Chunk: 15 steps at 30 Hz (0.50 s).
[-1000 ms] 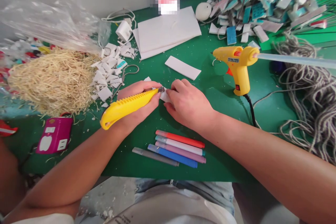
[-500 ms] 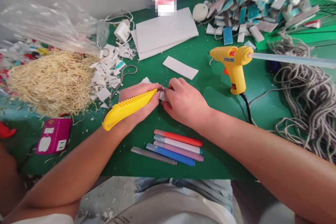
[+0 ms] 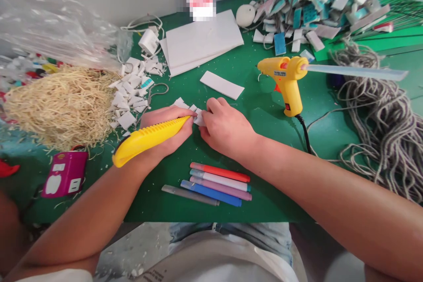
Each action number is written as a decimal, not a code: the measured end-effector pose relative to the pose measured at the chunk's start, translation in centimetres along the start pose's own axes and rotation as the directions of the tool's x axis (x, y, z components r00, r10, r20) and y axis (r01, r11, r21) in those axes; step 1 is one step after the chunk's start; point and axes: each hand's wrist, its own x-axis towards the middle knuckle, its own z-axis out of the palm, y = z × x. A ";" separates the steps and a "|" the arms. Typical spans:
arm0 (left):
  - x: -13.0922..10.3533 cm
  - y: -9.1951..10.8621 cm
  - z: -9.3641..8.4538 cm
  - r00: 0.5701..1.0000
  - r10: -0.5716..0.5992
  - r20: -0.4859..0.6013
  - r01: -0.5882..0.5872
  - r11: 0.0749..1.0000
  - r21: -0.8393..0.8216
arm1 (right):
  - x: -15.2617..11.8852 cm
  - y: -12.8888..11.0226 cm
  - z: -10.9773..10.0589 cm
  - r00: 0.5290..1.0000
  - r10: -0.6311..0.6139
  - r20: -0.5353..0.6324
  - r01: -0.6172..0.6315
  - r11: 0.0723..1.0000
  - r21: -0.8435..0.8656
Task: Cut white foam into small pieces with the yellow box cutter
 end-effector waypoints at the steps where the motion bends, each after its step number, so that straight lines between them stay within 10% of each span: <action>1: -0.1 0.0 -0.1 1.000 0.000 0.006 0.000 1.000 0.011 | 0.0 0.0 -0.1 1.000 0.003 0.005 -0.003 1.000 0.004; 15: -0.3 0.3 -0.9 0.998 -0.020 0.067 0.017 0.999 0.041 | 0.0 0.0 -0.1 1.000 0.009 0.016 -0.009 0.999 0.039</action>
